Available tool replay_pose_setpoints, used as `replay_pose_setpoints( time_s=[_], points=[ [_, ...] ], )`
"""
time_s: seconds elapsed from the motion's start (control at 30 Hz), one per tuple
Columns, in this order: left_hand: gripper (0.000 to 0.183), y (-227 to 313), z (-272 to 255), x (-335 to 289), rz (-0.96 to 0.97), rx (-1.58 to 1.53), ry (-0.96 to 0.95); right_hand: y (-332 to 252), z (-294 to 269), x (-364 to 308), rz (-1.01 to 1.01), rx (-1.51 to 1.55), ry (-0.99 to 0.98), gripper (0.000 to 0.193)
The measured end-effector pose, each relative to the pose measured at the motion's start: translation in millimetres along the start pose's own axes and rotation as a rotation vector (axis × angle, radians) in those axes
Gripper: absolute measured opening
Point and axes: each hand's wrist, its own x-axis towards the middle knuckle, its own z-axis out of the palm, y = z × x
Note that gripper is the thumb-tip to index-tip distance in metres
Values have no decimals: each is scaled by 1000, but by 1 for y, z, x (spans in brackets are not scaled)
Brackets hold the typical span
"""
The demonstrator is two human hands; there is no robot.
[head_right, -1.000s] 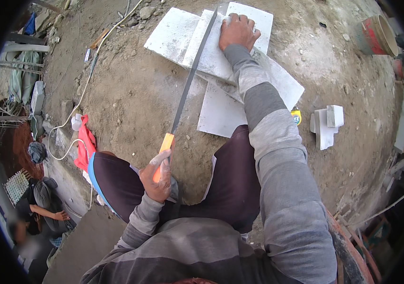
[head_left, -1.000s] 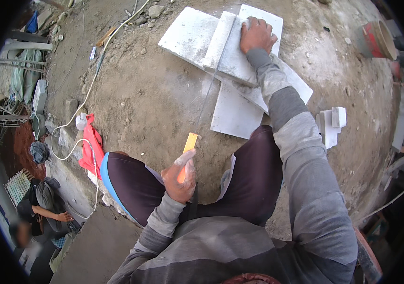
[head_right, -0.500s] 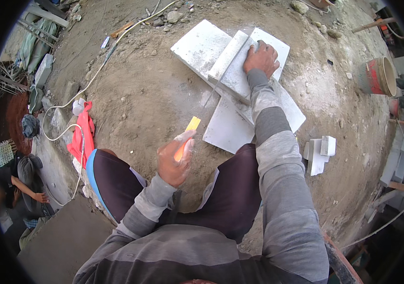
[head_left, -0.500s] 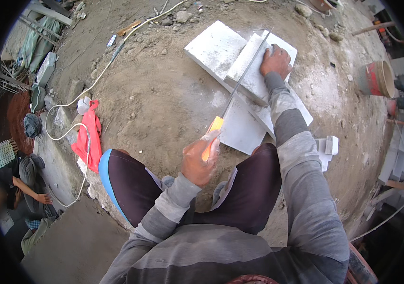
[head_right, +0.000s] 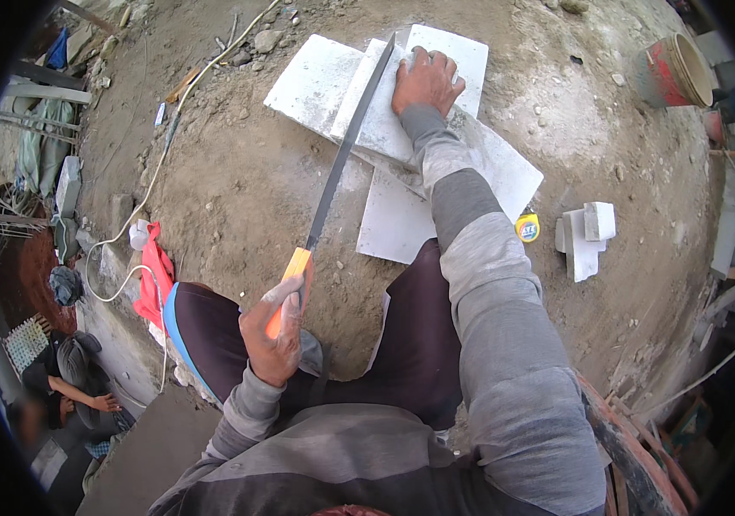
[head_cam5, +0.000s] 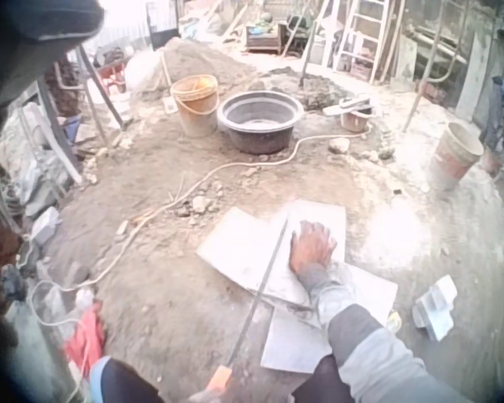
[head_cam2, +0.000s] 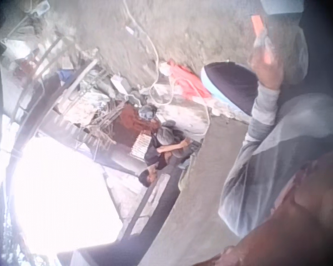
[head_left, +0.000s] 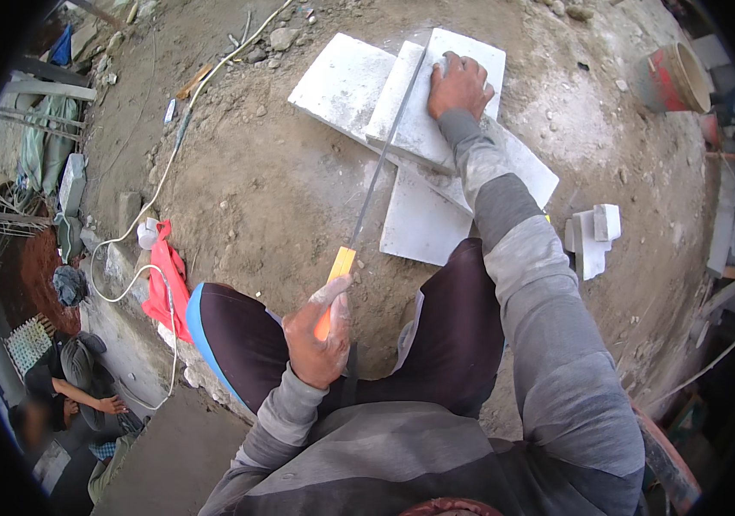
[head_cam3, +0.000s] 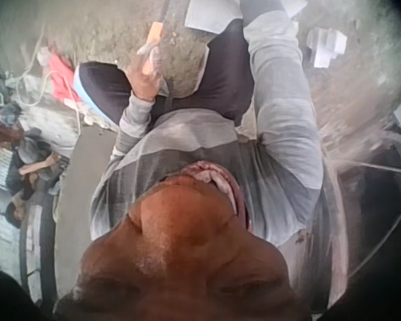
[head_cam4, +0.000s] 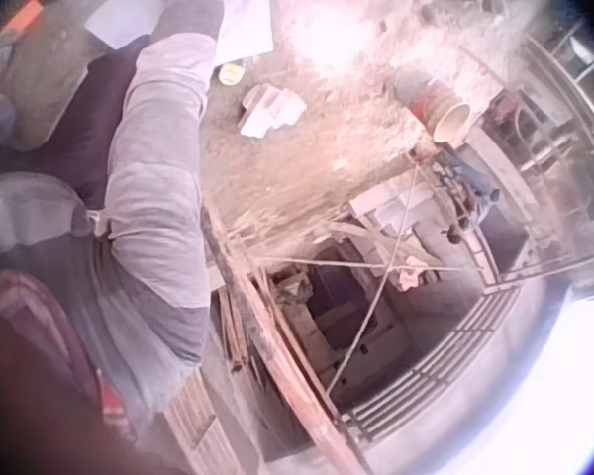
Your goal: The person sits on the ground at a construction site and uses a hand saw to cut white ceramic tiles. They repeatedly position a tile on a makeshift support, saw through it, and then move the cut pieces aside. The process is repeated for multiple tiles throughout the clip.
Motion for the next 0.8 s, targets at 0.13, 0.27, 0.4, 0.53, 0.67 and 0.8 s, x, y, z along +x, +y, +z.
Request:
replay_pose_setpoints(
  time_s=[0.13,0.27,0.4,0.53,0.67,0.8],
  points=[
    [23,-2,32,48,31,37,-37,0,2,0,-11,21,10,42],
    [23,-16,37,45,112,83,-32,15,3,4,27,8,45,42],
    [25,-26,-10,-42,40,-9,-4,-9,-5,3,-19,42,9,42],
    [27,-26,41,29,115,123,2,1,-6,3,-9,98,-31,41],
    [26,-38,38,21,139,124,-16,12,4,-1,-5,72,47,39],
    [27,-43,3,-40,39,-132,17,-2,-9,1,-19,116,25,39]
  ],
)
